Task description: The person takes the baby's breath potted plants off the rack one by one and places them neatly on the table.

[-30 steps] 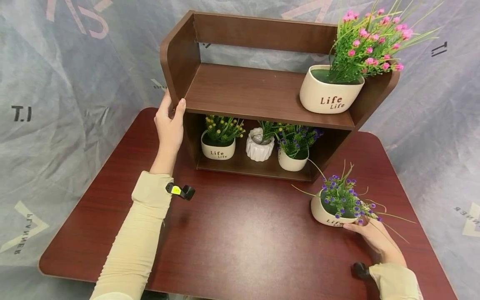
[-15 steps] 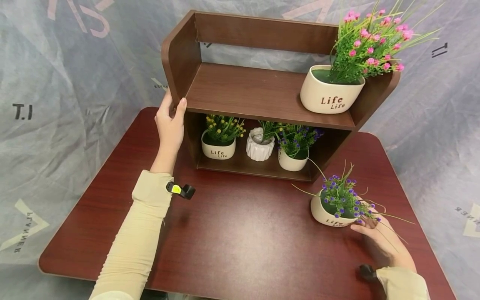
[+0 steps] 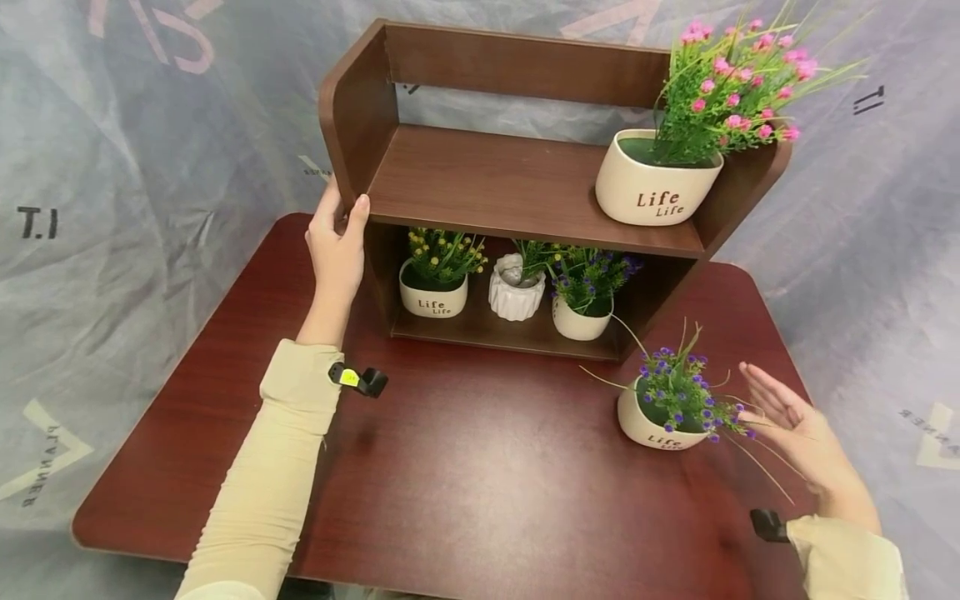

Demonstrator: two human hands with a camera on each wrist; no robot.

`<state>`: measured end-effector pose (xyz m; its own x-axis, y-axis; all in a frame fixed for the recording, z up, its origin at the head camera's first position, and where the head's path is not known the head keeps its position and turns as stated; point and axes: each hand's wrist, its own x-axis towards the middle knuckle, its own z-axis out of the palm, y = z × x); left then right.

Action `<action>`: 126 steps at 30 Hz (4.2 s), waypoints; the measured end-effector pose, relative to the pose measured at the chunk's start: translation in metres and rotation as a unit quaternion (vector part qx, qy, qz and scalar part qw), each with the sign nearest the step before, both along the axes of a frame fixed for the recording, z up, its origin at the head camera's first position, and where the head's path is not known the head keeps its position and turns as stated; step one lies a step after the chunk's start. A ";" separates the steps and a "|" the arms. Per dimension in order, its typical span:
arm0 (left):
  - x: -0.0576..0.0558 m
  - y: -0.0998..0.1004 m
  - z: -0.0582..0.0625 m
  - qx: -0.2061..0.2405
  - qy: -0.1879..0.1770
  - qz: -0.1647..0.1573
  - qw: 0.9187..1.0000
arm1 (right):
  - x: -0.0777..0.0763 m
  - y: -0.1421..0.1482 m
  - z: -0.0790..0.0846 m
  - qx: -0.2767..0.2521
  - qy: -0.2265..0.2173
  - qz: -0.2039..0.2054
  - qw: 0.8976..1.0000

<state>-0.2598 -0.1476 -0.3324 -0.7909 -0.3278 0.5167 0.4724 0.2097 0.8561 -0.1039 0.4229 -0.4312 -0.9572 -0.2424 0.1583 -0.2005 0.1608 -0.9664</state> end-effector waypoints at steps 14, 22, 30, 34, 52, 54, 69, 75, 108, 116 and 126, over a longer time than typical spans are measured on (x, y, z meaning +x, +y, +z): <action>0.000 0.000 -0.001 -0.006 0.012 0.004 1.000 | -0.019 -0.040 0.107 -0.281 0.044 0.034 0.958; 0.002 0.002 0.002 0.003 0.005 0.005 1.000 | -0.025 -0.070 0.142 -0.405 0.072 0.035 0.911; 0.001 0.001 0.002 0.004 0.005 0.006 1.000 | -0.035 -0.094 0.169 -0.382 0.031 -0.051 0.922; 0.000 0.001 0.000 0.009 0.010 0.002 1.000 | -0.045 -0.106 0.181 -0.373 0.005 -0.085 0.924; 0.001 0.006 0.001 0.037 0.026 -0.006 0.999 | -0.107 -0.157 0.199 -0.162 0.113 -0.273 0.942; 0.001 0.006 0.001 0.042 0.027 -0.007 0.999 | -0.111 -0.159 0.198 -0.143 0.119 -0.285 0.940; 0.011 0.021 0.009 0.072 0.054 0.060 0.994 | -0.115 -0.158 0.189 -0.161 0.148 -0.282 0.934; 0.021 0.040 0.031 -0.026 0.227 0.231 0.946 | -0.116 -0.160 0.187 -0.152 0.152 -0.282 0.935; -0.028 0.141 0.102 -0.184 -0.070 -0.208 0.958 | -0.117 -0.154 0.190 -0.107 0.139 -0.299 0.938; -0.034 0.162 0.105 -0.200 -0.126 -0.247 0.940 | -0.117 -0.155 0.190 -0.108 0.129 -0.302 0.938; -0.042 0.177 0.100 -0.205 -0.154 -0.274 0.927 | -0.117 -0.155 0.190 -0.112 0.130 -0.298 0.939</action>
<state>-0.3015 0.0298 -0.2319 -0.9114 0.3411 0.2304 0.3502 0.3486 0.8694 -0.2211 0.2678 -0.2413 -0.8341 0.3918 0.3882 -0.3732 0.1173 -0.9203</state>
